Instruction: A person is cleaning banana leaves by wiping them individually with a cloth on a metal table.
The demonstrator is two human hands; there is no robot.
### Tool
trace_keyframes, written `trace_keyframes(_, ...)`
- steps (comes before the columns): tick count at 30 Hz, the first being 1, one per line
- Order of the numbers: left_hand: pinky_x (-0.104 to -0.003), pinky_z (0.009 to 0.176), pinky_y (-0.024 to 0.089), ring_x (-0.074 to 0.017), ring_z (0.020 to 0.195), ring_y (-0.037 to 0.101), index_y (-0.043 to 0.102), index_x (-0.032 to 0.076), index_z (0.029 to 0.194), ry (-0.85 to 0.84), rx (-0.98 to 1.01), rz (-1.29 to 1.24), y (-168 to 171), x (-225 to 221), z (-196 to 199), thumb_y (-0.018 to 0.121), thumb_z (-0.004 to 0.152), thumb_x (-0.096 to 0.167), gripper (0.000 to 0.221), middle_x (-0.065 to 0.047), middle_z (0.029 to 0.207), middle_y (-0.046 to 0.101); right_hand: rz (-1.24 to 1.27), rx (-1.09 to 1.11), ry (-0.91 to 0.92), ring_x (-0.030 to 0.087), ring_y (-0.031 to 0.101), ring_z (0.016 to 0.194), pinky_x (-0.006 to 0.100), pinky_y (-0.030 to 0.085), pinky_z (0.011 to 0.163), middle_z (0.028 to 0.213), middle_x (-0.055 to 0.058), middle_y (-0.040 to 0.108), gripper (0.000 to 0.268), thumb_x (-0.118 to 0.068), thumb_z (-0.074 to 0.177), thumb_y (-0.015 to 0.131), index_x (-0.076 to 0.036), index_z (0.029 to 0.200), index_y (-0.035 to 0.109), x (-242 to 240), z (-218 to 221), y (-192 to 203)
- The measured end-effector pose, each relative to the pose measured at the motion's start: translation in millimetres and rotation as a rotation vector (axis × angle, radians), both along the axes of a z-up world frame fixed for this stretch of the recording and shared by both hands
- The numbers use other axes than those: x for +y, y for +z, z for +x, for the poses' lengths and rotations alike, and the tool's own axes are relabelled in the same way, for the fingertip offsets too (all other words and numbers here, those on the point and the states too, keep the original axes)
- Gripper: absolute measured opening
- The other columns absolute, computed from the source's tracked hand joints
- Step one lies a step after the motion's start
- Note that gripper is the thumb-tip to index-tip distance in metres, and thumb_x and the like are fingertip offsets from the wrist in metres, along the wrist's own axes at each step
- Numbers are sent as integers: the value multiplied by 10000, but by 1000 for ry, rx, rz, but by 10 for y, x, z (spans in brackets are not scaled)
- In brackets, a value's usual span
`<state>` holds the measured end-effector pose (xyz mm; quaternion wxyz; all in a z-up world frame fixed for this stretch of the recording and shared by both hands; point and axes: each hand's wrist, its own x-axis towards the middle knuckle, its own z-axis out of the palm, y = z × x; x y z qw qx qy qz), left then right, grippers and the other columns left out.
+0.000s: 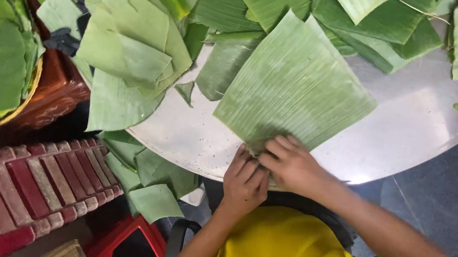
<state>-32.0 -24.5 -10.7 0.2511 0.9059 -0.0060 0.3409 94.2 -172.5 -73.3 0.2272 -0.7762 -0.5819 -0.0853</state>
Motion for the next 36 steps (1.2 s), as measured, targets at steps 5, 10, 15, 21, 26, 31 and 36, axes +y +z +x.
trace_keyframes(5, -553, 1099, 515, -316, 1031, 733, 733, 67, 841, 29, -37, 46, 92, 28, 102, 748, 850, 73, 19, -75, 877, 695, -178, 29, -424, 335, 662, 1090, 471, 508, 1013, 1088, 110, 640, 292, -173, 763, 768, -123, 1036, 680, -364, 1065, -648)
trace_keyframes(10, -522, 1092, 530, -324, 1029, 739, 747, 53, 840, -1, -77, 29, 24, 31, 35, 737, 866, 63, 29, -76, 947, 701, -168, -83, -599, 336, 627, 903, 408, 511, 845, 967, 139, 549, 244, -127, 767, 760, -67, 972, 642, -446, 1240, 264)
trace_keyframes(15, -578, 1018, 583, -332, 867, 736, 726, 23, 749, 6, -99, 213, 110, 57, 111, 753, 789, -55, 92, -90, 791, 678, 31, 83, 156, 328, 594, 1045, 459, 511, 899, 1133, 98, 601, 569, -373, 664, 767, -195, 1189, 641, 492, 220, -235)
trace_keyframes(21, -491, 1012, 606, -326, 937, 751, 751, 37, 895, 11, -76, 62, 5, 40, 68, 745, 846, 80, 66, -121, 969, 718, -2, -54, -211, 316, 599, 893, 422, 495, 770, 1051, 58, 538, 301, -201, 830, 717, -202, 1110, 608, 140, 1555, -46)
trace_keyframes(26, -500, 1007, 599, -332, 928, 755, 757, 30, 869, -1, -84, 24, 80, 5, 60, 730, 872, 76, 54, -124, 940, 724, -39, 331, -355, 305, 616, 872, 412, 492, 862, 941, 64, 553, 104, -233, 1008, 618, -136, 972, 610, 532, 862, 219)
trace_keyframes(31, -519, 1008, 598, -331, 934, 750, 756, 43, 885, 6, -25, 39, 82, 23, 48, 757, 808, 26, 79, -132, 1004, 733, 112, 326, -45, 298, 579, 996, 446, 456, 849, 1044, 79, 556, 222, -310, 1087, 487, -128, 1078, 615, 915, 872, 370)
trace_keyframes(36, -563, 1035, 534, -412, 971, 636, 631, -66, 928, -184, 32, -114, 307, 139, 63, 606, 972, 24, 103, -210, 1039, 578, 132, 73, -328, 286, 526, 836, 385, 453, 613, 968, 125, 496, 132, 78, 847, 630, -19, 938, 629, 389, 1854, 513)
